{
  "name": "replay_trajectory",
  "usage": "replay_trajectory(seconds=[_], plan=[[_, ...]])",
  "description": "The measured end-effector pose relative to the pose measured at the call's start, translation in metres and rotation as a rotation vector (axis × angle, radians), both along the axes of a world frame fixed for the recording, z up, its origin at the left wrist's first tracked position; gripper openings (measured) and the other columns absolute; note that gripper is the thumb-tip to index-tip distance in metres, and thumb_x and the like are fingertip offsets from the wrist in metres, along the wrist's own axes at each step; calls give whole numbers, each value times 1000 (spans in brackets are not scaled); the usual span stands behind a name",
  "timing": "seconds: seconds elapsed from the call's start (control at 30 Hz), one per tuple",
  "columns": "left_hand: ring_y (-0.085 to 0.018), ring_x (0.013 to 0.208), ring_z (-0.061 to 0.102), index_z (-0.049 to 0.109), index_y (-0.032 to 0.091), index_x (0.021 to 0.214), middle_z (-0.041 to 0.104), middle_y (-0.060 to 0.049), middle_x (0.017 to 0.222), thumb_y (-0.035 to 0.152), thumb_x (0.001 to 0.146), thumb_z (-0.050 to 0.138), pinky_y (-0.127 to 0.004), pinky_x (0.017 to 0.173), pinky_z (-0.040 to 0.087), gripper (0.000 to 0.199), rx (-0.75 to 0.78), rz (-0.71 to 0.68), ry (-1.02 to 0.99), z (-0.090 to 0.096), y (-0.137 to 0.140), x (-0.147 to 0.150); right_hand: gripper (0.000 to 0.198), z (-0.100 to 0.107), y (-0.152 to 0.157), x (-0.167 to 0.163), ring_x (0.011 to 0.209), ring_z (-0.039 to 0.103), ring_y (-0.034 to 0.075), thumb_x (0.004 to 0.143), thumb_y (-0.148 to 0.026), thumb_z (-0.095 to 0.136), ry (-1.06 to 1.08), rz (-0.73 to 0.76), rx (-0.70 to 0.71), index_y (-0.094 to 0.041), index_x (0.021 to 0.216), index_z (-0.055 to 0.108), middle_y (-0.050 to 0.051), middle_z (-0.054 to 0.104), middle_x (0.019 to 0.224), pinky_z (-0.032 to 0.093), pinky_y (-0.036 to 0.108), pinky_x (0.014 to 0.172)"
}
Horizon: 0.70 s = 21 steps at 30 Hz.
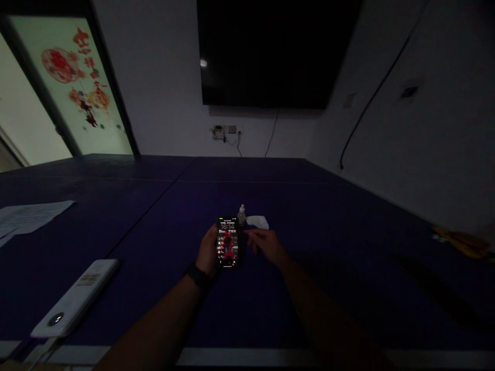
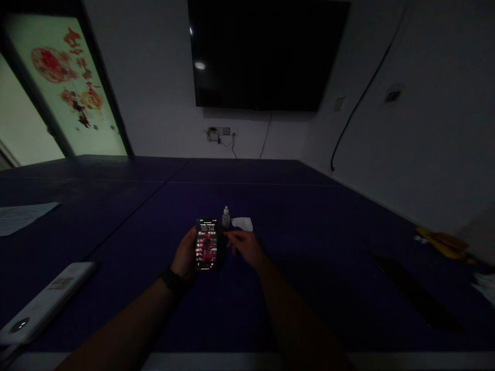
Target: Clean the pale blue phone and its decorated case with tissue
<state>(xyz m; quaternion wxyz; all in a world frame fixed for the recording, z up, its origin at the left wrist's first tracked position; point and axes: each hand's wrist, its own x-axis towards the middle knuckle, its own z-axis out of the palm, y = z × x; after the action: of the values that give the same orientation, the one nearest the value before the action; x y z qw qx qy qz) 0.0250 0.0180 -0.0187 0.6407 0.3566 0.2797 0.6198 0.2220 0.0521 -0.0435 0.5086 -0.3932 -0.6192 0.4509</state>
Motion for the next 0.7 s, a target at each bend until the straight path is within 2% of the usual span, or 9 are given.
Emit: replay_trajectory(seconds=[0.1, 0.23, 0.47, 0.6, 0.7], plan=[[-18, 75, 67, 65, 13, 122, 75, -9, 98, 55, 80, 74, -30, 72, 52, 60, 17, 2, 16, 0, 0, -1, 44, 1, -1, -1, 39, 51, 8, 80, -59, 70, -8, -6, 2, -19, 96, 80, 0, 69, 63, 40, 23, 41], [-22, 90, 69, 64, 14, 125, 74, -12, 111, 55, 80, 73, -33, 81, 52, 62, 42, 13, 28, 0, 0, -1, 43, 2, -2, -3, 38, 50, 8, 79, -59, 70, -9, -16, 9, -19, 93, 79, -1, 67, 60, 39, 22, 41], [-24, 97, 69, 63, 14, 128, 73, -14, 117, 54, 84, 70, -36, 88, 52, 60, 67, 11, 24, 0, -5, 5, 46, 8, -5, -7, 43, 51, 10, 78, -61, 69, 43, -103, 47, -19, 92, 78, 0, 66, 62, 40, 24, 43], [-27, 108, 68, 65, 14, 127, 71, -15, 124, 53, 86, 68, -40, 98, 49, 56, 131, -48, 22, -1, -10, 12, 45, 14, -6, -16, 61, 62, 16, 84, -62, 63, 104, -199, 90, -21, 94, 77, 4, 72, 78, 50, 29, 56], [-27, 114, 65, 67, 16, 124, 70, -13, 126, 50, 86, 70, -40, 104, 45, 52, 98, -13, 40, -7, -12, 16, 39, 19, -11, -24, 81, 69, 22, 86, -58, 62, 120, -238, 114, -23, 93, 77, 6, 76, 89, 55, 34, 75]])
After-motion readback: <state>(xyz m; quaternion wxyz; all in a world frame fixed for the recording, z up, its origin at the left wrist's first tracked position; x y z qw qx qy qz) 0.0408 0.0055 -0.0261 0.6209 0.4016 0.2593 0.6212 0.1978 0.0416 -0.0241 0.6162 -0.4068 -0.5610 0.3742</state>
